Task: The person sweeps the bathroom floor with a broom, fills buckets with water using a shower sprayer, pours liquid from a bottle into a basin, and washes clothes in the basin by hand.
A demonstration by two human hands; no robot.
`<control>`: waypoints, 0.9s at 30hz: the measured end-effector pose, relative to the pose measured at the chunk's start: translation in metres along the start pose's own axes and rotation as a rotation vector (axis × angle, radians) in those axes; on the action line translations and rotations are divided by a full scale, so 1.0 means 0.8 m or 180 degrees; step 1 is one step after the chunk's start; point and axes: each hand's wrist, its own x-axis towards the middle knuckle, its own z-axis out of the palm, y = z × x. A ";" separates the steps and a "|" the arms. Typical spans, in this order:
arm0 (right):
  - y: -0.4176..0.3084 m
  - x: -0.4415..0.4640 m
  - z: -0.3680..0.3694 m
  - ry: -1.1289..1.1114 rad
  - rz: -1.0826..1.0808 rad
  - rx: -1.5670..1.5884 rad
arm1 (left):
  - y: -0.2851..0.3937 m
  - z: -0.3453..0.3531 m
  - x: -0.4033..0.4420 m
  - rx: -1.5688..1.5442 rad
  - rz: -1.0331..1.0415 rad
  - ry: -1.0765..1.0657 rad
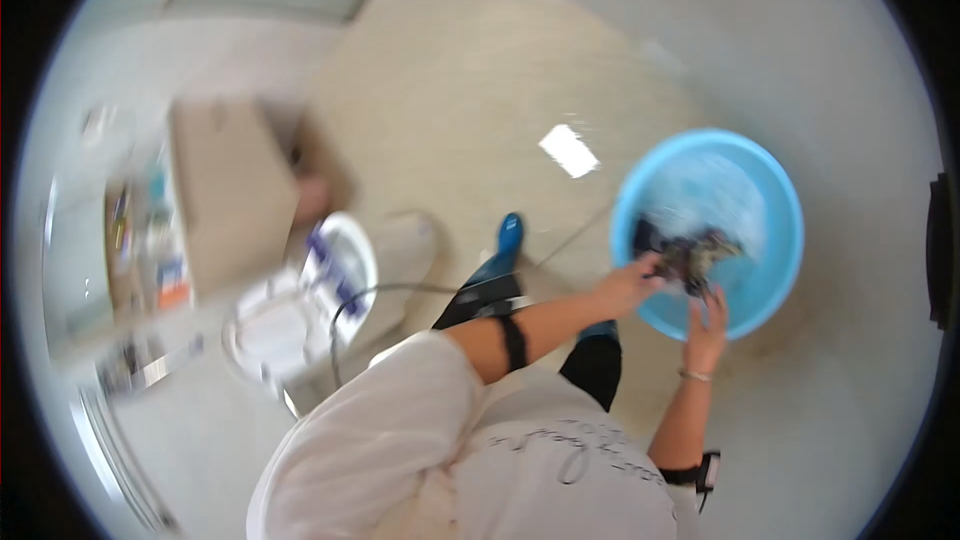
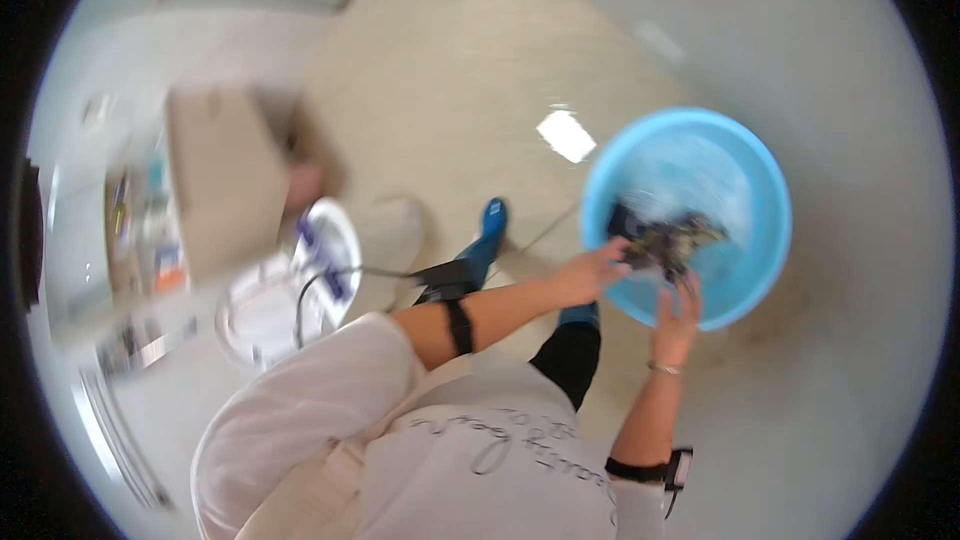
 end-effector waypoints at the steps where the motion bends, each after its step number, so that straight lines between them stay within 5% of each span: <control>1: -0.006 0.002 -0.010 -0.0181 0.0611 0.0422 | -0.023 0.004 0.004 0.0087 0.0063 0.0082; 4: 0.020 0.017 -0.016 -0.0276 0.0185 -0.0323 | -0.015 -0.025 -0.016 -0.0186 0.0235 0.0545; 6: -0.012 0.032 -0.019 -0.0673 0.0754 -0.0462 | 0.002 -0.055 -0.040 -0.0201 0.0246 0.0696; 9: -0.005 0.086 -0.041 -0.1233 0.0436 -0.0816 | 0.036 -0.079 -0.049 0.0265 0.0278 0.0850; 11: -0.043 0.083 -0.036 -0.0683 -0.1080 -0.2470 | 0.015 -0.107 -0.063 0.0512 0.0317 0.1053; 13: -0.076 0.113 -0.029 -0.1261 -0.1075 -0.2292 | -0.040 -0.121 -0.065 0.0919 0.0964 0.2044; 17: -0.129 0.146 0.005 -0.1212 -0.0918 -0.1574 | -0.097 -0.203 -0.146 0.0630 -0.0143 0.2161; 20: -0.181 0.145 0.034 -0.1363 -0.0981 -0.1643 | -0.158 -0.269 -0.222 0.1090 -0.0297 0.2075; 23: -0.219 0.134 0.073 -0.1477 -0.1197 -0.1691 | -0.226 -0.309 -0.278 0.0104 -0.1064 0.2619; 27: -0.291 0.116 0.125 -0.1936 -0.1373 -0.1862 | -0.304 -0.365 -0.351 -0.0036 -0.1136 0.2392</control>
